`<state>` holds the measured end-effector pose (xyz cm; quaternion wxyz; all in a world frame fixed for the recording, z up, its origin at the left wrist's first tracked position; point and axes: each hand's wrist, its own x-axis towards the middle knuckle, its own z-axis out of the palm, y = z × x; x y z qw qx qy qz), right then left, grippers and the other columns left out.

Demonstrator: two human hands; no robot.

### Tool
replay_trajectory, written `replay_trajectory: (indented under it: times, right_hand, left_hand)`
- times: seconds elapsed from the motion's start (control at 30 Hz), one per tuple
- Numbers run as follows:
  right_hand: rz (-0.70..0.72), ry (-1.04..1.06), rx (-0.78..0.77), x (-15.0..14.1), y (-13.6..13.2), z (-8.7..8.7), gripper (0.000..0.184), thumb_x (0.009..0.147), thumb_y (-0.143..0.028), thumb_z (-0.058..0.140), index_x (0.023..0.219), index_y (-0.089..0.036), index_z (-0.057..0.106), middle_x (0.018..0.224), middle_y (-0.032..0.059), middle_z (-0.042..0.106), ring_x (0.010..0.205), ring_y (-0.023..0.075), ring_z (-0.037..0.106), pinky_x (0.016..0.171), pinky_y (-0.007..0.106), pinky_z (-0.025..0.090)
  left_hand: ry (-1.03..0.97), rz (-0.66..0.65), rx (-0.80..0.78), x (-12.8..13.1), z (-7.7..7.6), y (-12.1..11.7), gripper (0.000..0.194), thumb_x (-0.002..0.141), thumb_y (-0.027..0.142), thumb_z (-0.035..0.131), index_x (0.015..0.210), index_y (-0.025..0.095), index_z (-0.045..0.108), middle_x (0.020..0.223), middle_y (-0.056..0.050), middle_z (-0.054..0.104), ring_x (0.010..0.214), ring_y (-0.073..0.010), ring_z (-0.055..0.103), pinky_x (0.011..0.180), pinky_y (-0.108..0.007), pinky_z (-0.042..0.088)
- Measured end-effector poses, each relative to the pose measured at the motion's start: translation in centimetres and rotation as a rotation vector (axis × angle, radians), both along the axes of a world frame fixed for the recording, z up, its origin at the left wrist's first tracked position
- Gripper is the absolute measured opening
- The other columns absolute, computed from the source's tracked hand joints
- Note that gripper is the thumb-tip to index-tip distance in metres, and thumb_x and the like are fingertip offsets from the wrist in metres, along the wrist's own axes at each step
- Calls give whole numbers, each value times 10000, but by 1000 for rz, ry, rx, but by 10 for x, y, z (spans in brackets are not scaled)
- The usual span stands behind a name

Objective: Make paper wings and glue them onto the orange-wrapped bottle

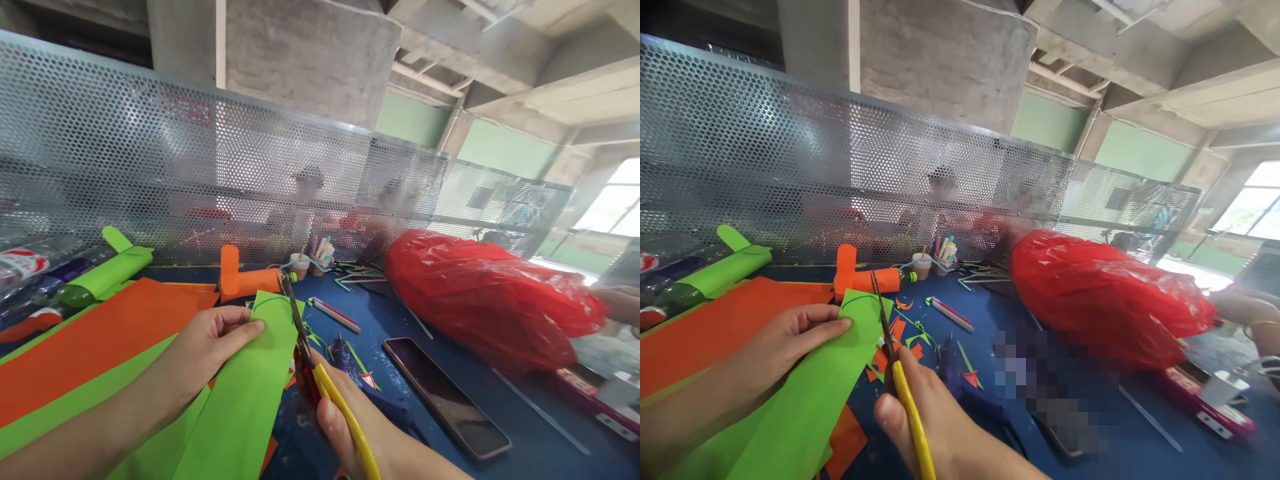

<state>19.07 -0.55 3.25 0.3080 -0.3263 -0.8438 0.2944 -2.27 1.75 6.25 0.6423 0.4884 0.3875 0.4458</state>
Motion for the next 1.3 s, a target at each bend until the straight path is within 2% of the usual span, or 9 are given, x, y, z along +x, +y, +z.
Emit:
replay_trajectory:
  times: [0.1, 0.33, 0.5, 0.63, 0.83, 0.97, 1.13, 1.23, 1.3]
  right_hand:
    - [48, 14, -67, 0, 3, 2, 666, 887, -762, 175, 1018, -170, 449, 737, -9, 414, 612, 139, 340, 533, 262, 364]
    - [-31, 33, -81, 2, 2, 7, 665, 843, -815, 220, 850, -190, 446, 663, -36, 387, 565, 119, 311, 485, 258, 283]
    - [-38, 20, -113, 4, 2, 11, 636, 844, -813, 239, 802, -204, 419, 644, -41, 400, 542, 110, 344, 466, 235, 304]
    - [-38, 21, -159, 6, 4, 7, 647, 825, -834, 238, 800, -209, 403, 634, -42, 418, 502, 98, 383, 429, 216, 317]
    - [-62, 48, -181, 6, 2, 5, 631, 842, -816, 241, 777, -208, 400, 607, -47, 418, 460, 86, 397, 424, 214, 349]
    - [-57, 52, -241, 6, 2, 6, 640, 817, -836, 269, 775, -210, 393, 586, -60, 406, 426, 73, 378, 401, 206, 354]
    - [-71, 23, -271, 6, 4, 7, 635, 819, -834, 272, 751, -214, 389, 570, -66, 379, 425, 72, 375, 374, 192, 344]
    - [-99, -4, -296, 5, 5, 5, 633, 818, -834, 278, 750, -215, 393, 577, -66, 380, 414, 67, 379, 361, 184, 359]
    - [-108, -22, -327, 5, 7, 3, 627, 824, -827, 279, 752, -216, 395, 573, -70, 377, 395, 62, 382, 358, 183, 373]
  left_hand:
    - [22, 1, 3, -1, 0, 2, 151, 804, 345, 731, 863, 211, 765, 638, 21, 745, 506, -100, 654, 487, -158, 501]
    - [66, 5, -5, -6, 2, 8, 216, 751, 371, 773, 891, 207, 763, 666, 8, 758, 515, -117, 665, 478, -166, 500]
    - [102, 66, 34, -12, 5, 12, 270, 737, 363, 788, 966, 227, 741, 697, 13, 767, 521, -120, 664, 479, -172, 496]
    - [187, 80, 102, -17, 6, 14, 312, 769, 386, 757, 1035, 228, 712, 683, 15, 750, 501, -127, 635, 459, -185, 468]
    - [264, 110, 228, -22, 2, 20, 321, 775, 418, 739, 1039, 237, 710, 817, -14, 774, 628, -182, 686, 533, -223, 494]
    - [330, 148, 262, -24, 4, 21, 285, 770, 415, 743, 1002, 254, 708, 783, -1, 772, 661, -188, 694, 562, -221, 498]
    - [552, 219, 449, -28, 4, 26, 292, 820, 456, 670, 1030, 253, 675, 768, -4, 745, 701, -208, 677, 621, -255, 482]
    - [762, 411, 733, -28, 1, 26, 306, 839, 410, 643, 1090, 234, 645, 963, -55, 697, 923, -261, 642, 808, -333, 463]
    - [881, 527, 926, -22, -1, 20, 270, 831, 386, 646, 1044, 221, 648, 1037, -78, 647, 1042, -291, 579, 901, -376, 410]
